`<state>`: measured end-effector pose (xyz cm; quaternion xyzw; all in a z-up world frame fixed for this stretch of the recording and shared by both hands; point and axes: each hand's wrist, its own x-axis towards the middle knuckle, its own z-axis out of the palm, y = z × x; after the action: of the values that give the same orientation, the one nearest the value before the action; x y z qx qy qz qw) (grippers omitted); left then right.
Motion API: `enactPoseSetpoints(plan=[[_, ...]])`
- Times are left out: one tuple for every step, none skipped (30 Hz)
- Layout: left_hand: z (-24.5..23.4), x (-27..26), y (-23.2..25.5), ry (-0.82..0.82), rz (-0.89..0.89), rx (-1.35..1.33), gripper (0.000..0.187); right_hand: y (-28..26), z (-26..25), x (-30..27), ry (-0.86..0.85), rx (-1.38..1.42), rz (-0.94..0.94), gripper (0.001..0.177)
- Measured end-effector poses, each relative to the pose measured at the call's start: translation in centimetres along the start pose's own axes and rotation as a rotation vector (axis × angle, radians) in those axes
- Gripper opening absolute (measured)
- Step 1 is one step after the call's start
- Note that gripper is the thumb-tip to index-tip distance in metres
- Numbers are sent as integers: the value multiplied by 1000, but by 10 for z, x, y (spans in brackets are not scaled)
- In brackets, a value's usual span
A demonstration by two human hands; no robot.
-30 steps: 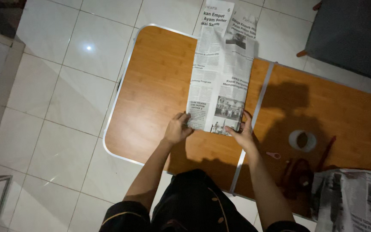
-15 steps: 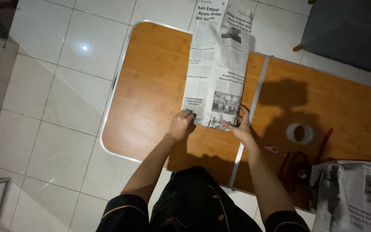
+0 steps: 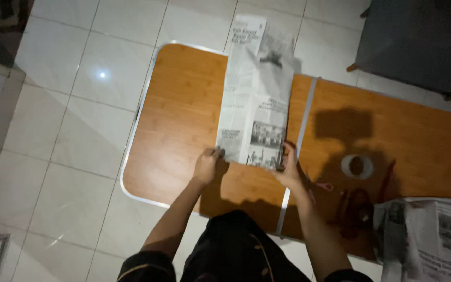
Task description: The person folds a newspaper sheet on a wooden table, applies clear tape to secure the folds, and trims excess paper with scissors. The person repeats folding and taping steps to form a compact wrapped package.
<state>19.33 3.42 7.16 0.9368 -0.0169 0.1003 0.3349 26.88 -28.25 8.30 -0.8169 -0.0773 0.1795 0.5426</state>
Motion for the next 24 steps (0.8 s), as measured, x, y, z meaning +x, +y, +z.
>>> enactPoseSetpoints(plan=[[-8,-9,7,9,18,-21,34,7,-4,-6,-23,15,-2,110],[-16,-21,16,-18,-17,-63,33,14,-6,-16,-45,32,-1,108],[-24,-35,25,-45,-52,-105,32,22,-5,-27,-78,121,86,111],[-29,-48,35,-122,-432,-457,23,30,-4,-41,-113,210,174,114],[-34,-61,43,-207,-811,-808,30,37,1,-57,-96,138,61,117],[-40,-76,48,-245,-450,-444,25,44,8,-75,-82,66,-53,120],[-45,-90,50,-272,-87,-78,31,50,7,-88,-161,15,-76,134],[-50,-101,49,-345,-120,-153,23,56,4,-95,-242,-39,-98,150],[-53,-108,43,-418,-152,-227,16,60,4,-104,-253,-57,30,142],[-53,-109,35,-493,-179,-301,9,63,3,-106,-258,-74,158,134],[-48,-100,22,-416,-222,-495,19,65,1,-102,-261,-90,286,126],[-42,-89,7,-338,-270,-689,29,66,0,-93,-109,-121,276,101],[-34,-77,-9,-255,-316,-882,40,65,0,-76,43,-152,268,79],[-19,-53,-26,-124,-490,-856,41,62,1,-51,196,-184,258,63],[-2,-23,-42,9,-661,-827,43,57,2,-22,179,11,304,58],[14,8,-55,4,-737,-763,49,50,5,5,159,204,351,56],[26,36,-65,-1,-812,-698,56,41,12,33,162,210,315,61],[42,54,-66,19,-873,-753,57,33,17,54,168,213,286,66],[55,72,-63,39,-934,-808,58,22,18,72,194,66,362,68],[61,79,-63,60,-956,-749,51,13,20,82,216,-83,439,70],[62,81,-56,82,-978,-690,45,6,20,82,196,73,517,71],[53,86,-47,105,-990,-630,41,-5,18,84,181,233,585,74],[36,78,-36,97,-987,-862,37,-16,16,82,165,394,652,78],[15,70,-22,87,-959,-1099,41,-26,9,76,174,461,623,77]])
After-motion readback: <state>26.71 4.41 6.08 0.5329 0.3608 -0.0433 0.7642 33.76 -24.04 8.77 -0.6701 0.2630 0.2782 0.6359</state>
